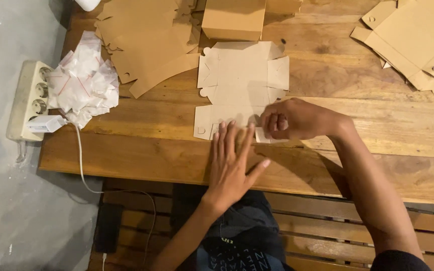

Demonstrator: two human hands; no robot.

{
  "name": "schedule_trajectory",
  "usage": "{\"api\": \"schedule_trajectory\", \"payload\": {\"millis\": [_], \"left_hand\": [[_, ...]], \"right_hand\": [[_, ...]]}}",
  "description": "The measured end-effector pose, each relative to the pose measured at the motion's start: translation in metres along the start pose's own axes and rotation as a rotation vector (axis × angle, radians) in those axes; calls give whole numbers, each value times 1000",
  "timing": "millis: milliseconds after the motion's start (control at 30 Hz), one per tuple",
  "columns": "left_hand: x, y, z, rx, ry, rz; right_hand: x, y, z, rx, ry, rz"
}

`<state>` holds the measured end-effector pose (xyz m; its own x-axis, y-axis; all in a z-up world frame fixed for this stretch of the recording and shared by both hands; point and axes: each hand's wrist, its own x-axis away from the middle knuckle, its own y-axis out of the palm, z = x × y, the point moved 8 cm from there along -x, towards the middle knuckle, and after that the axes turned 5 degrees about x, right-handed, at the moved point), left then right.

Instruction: Assembling a cardboard box by folding and interlocking pre-cut cardboard sheets on a wooden table.

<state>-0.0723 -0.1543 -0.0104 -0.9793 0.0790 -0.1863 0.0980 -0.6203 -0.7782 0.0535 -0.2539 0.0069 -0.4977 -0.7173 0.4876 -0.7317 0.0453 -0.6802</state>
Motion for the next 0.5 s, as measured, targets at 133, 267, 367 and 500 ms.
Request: {"api": "schedule_trajectory", "payload": {"millis": [133, 267, 367, 500], "left_hand": [[2, -6, 6, -46, 19, -17], [13, -6, 12, -38, 55, -3], [26, -2, 11, -59, 79, 4], [38, -2, 11, -48, 100, 51]], "right_hand": [[-7, -2, 6, -4, -1, 26], [3, -9, -3, -13, -77, 73], [9, -24, -7, 63, -229, 224], [0, -22, 8, 200, -175, 355]]}}
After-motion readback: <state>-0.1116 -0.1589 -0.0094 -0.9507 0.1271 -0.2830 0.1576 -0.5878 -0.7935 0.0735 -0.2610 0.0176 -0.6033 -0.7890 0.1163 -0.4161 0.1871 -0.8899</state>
